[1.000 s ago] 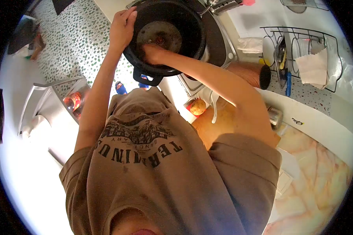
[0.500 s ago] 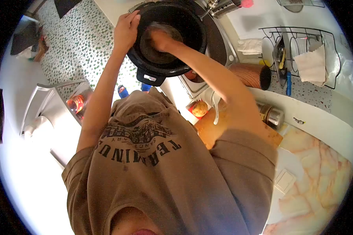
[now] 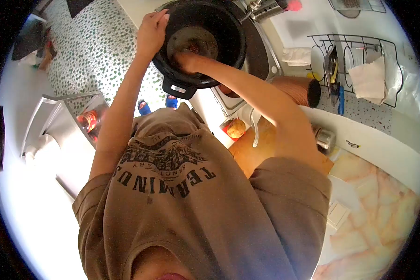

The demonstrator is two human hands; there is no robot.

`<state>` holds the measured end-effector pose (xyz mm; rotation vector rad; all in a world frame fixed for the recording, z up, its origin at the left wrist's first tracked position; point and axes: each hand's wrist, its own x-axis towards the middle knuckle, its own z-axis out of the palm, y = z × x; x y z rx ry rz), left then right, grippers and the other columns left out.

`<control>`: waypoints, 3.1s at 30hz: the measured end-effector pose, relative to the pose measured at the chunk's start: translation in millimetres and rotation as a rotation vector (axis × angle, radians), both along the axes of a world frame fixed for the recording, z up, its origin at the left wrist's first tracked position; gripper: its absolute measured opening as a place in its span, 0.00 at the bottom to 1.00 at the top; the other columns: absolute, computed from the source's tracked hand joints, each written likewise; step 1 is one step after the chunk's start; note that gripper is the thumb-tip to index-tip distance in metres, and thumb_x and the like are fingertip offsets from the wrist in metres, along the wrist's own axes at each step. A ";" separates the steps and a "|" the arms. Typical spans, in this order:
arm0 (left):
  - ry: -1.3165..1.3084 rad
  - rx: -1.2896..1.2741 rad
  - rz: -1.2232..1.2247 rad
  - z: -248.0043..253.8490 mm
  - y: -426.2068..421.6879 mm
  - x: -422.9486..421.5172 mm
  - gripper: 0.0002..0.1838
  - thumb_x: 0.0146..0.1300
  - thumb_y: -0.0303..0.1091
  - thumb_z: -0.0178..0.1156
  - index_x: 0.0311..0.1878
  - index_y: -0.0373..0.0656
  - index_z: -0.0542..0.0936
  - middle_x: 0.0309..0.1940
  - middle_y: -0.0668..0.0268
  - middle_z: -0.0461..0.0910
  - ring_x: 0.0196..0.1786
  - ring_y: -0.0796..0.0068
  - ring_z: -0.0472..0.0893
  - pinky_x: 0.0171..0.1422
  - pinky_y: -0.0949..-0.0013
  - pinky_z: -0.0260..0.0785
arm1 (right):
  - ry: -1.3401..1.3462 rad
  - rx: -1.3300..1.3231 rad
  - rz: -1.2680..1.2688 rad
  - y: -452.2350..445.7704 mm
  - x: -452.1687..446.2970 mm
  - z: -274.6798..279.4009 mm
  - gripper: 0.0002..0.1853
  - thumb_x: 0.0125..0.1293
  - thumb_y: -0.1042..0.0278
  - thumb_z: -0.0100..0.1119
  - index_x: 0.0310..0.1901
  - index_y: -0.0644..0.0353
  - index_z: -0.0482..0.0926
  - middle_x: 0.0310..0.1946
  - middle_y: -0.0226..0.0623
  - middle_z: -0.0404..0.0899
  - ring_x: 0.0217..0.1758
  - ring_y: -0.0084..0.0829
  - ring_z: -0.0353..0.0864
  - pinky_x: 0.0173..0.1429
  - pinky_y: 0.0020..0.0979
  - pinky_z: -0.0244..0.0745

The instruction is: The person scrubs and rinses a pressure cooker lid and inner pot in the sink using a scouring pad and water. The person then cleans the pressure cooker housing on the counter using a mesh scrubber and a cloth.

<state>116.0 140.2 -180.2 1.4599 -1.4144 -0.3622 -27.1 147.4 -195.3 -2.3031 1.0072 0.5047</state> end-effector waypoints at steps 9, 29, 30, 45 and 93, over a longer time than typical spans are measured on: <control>-0.002 -0.006 0.002 -0.7 -1.4 -1.7 0.15 0.68 0.43 0.53 0.52 0.49 0.81 0.48 0.55 0.77 0.49 0.50 0.76 0.52 0.55 0.70 | -0.757 -0.055 -0.959 -20.3 -44.9 56.1 0.36 0.50 0.65 0.73 0.58 0.67 0.66 0.53 0.49 0.70 0.57 0.42 0.73 0.60 0.36 0.68; 0.041 0.067 -0.010 7.2 3.7 -4.5 0.16 0.68 0.45 0.52 0.51 0.50 0.81 0.50 0.57 0.77 0.50 0.51 0.77 0.53 0.55 0.70 | -1.502 0.584 -1.667 -69.0 -23.8 4.6 0.17 0.66 0.75 0.45 0.56 0.69 0.67 0.53 0.55 0.73 0.59 0.48 0.73 0.61 0.44 0.71; 0.070 0.067 -0.013 5.2 0.7 -2.7 0.16 0.68 0.46 0.51 0.51 0.50 0.81 0.50 0.57 0.77 0.50 0.50 0.77 0.53 0.55 0.70 | -1.460 0.495 -1.632 -72.6 6.8 5.8 0.18 0.66 0.75 0.45 0.57 0.69 0.67 0.54 0.55 0.72 0.59 0.49 0.73 0.61 0.43 0.69; 0.468 0.168 -0.022 10.9 1.3 7.4 0.34 0.71 0.61 0.37 0.50 0.41 0.82 0.46 0.54 0.82 0.52 0.56 0.78 0.58 0.63 0.65 | -1.643 0.594 -1.389 -65.6 44.0 43.1 0.24 0.69 0.67 0.38 0.63 0.71 0.57 0.64 0.54 0.60 0.66 0.44 0.61 0.69 0.41 0.55; 0.479 0.114 -0.374 -39.6 -36.3 9.8 0.20 0.61 0.40 0.62 0.53 0.38 0.79 0.47 0.58 0.81 0.52 0.61 0.79 0.55 0.64 0.71 | -0.353 -0.501 0.068 72.0 -82.9 109.7 0.10 0.59 0.81 0.48 0.44 0.68 0.68 0.35 0.58 0.74 0.40 0.60 0.75 0.46 0.50 0.71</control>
